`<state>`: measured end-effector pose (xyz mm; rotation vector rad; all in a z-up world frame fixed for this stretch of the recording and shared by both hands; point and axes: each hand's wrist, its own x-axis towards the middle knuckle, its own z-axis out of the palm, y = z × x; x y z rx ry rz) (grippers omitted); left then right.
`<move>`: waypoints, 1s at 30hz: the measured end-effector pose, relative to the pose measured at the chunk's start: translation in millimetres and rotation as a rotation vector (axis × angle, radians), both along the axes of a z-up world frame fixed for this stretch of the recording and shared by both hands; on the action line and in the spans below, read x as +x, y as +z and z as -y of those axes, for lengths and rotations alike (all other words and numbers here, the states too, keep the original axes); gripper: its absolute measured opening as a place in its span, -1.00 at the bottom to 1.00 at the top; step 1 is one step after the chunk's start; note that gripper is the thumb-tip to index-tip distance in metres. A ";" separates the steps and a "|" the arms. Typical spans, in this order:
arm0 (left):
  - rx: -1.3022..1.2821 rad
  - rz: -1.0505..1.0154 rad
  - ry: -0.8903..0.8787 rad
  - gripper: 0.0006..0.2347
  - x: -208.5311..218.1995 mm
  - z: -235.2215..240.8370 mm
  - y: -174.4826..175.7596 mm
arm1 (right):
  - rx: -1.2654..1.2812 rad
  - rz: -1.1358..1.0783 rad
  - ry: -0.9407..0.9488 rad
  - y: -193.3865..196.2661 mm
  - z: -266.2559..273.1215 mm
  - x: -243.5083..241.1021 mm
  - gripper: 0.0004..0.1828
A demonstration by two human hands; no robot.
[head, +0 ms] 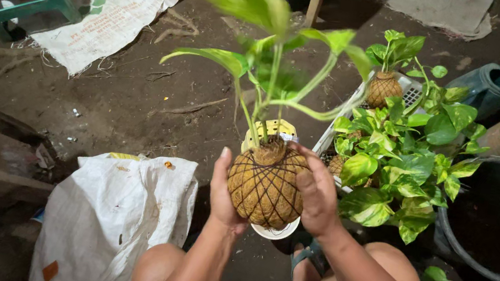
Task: The person ties a net around a plant root ball by hand, using a lighter to melt the string ends and scissors to trim the excess material.
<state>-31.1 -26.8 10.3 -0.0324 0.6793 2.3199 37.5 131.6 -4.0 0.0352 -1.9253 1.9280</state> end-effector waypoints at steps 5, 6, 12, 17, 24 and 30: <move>0.023 -0.028 -0.025 -0.31 0.4 -6.3 -0.8 | 0.059 -0.083 -0.226 -9.1 13.3 8.4 -0.34; 0.016 -0.024 -0.036 -0.30 -2.0 -8.2 2.6 | 0.088 -0.051 -0.260 -4.9 11.4 8.6 -0.35; -0.202 0.010 0.279 -0.35 13.5 -26.3 9.9 | -0.350 0.040 -0.386 2.1 17.1 -10.9 -0.46; -0.195 -0.061 0.207 -0.46 14.1 -18.6 4.2 | -0.323 0.050 -0.081 -6.6 -4.5 -11.0 -0.47; -0.121 0.024 0.223 -0.38 5.1 -10.1 -3.9 | -0.130 -0.068 -0.011 -31.3 6.5 -21.1 -0.44; -0.155 0.016 0.196 -0.44 1.6 -12.3 -1.6 | -0.587 -0.004 0.097 -3.5 3.5 -15.5 -0.39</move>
